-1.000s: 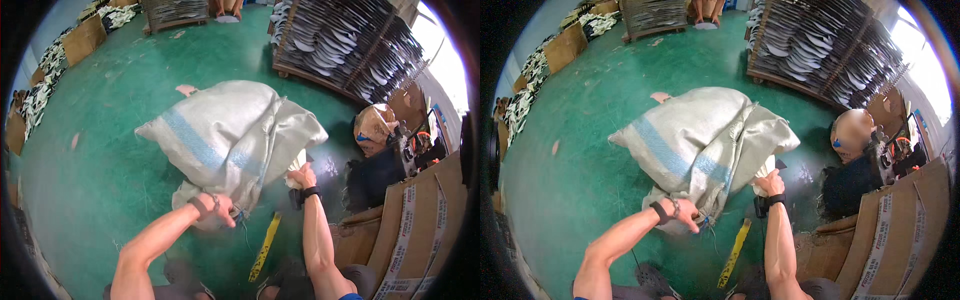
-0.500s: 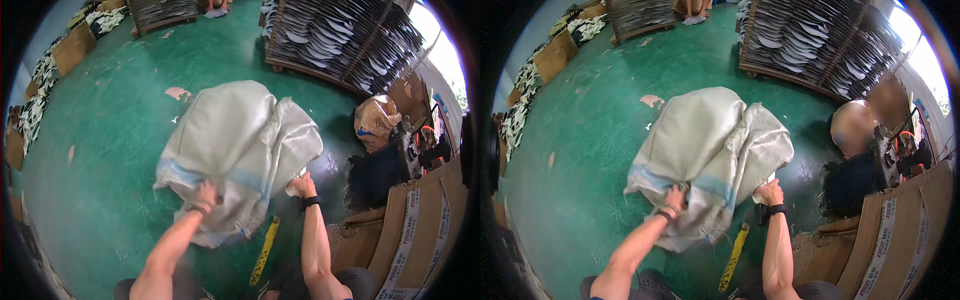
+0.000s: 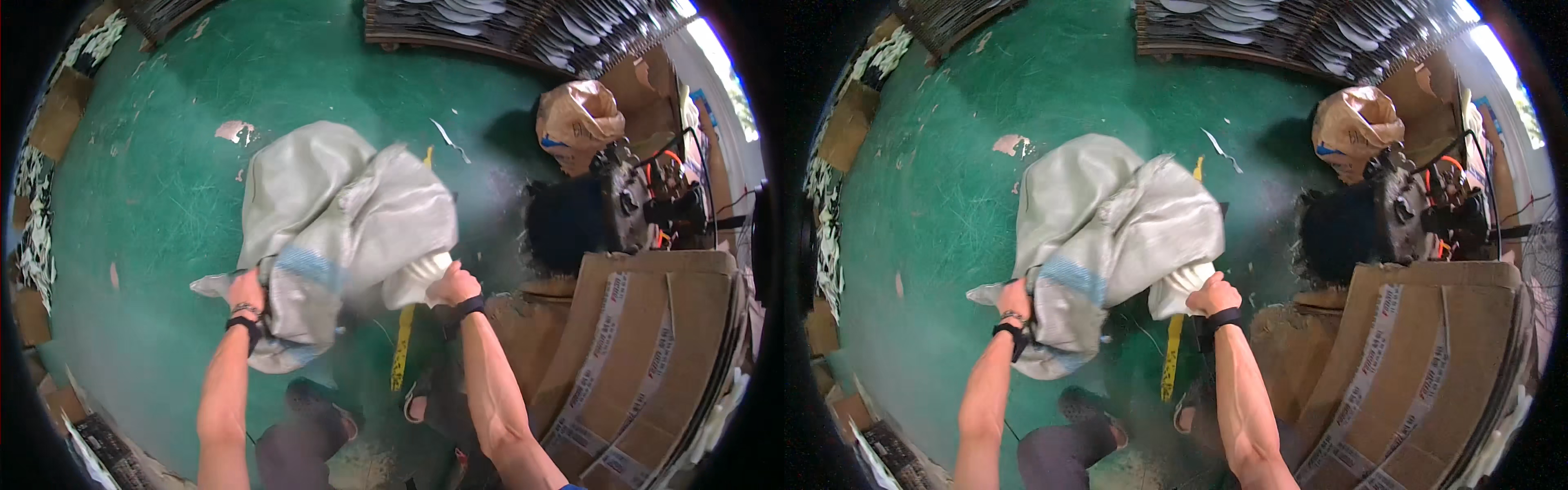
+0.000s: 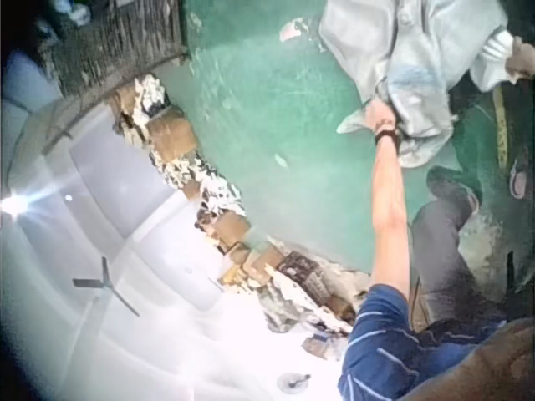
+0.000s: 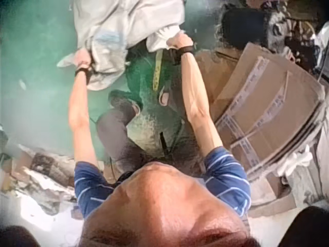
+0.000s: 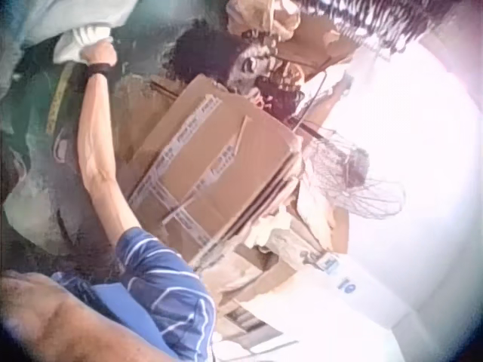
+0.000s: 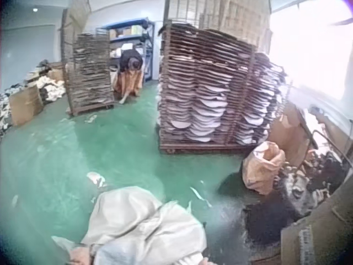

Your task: The person sorts white shoe parts on a table, picking them up and moving them into piles. They also retrieve more parts from a large sack on the floor and place them on the table. The person handles the parts by hand, occasionally inspecting them.

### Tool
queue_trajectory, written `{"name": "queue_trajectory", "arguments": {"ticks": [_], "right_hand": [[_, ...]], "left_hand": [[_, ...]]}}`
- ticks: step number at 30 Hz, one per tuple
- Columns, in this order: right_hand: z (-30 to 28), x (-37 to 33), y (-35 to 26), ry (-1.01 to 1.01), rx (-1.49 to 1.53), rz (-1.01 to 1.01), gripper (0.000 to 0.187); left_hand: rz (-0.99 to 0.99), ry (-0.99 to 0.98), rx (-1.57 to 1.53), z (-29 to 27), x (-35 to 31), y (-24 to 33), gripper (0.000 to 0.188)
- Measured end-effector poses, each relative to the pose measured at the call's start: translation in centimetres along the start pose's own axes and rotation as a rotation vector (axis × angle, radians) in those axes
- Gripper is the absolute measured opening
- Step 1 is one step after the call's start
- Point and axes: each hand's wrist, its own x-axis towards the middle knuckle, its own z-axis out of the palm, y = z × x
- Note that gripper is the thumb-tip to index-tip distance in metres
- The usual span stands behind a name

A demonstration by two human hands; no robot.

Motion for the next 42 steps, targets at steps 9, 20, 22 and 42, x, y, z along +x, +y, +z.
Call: {"name": "queue_trajectory", "arguments": {"ticks": [9,20,22,42], "right_hand": [[-3.5,-18.3,6.7,0.007,-0.022,-0.106,0.059],[-31.9,-43.9,10.6,0.231,0.102,0.055,0.083],[-35.4,-47.8,12.0,0.355,0.098,0.093,0.087],[-28.7,-75.1,16.5,0.472,0.593,0.410,0.081]], "left_hand": [[-0.102,-0.021,0.064,-16.5,-12.6,0.6,0.023],[0.086,-0.211,-0.423,-33.4,-18.0,24.8,0.036],[0.140,-0.227,-0.729,-34.0,-18.6,28.1,0.046],[1.177,-0.769,0.789,-32.3,-34.3,-6.3,0.021]]}}
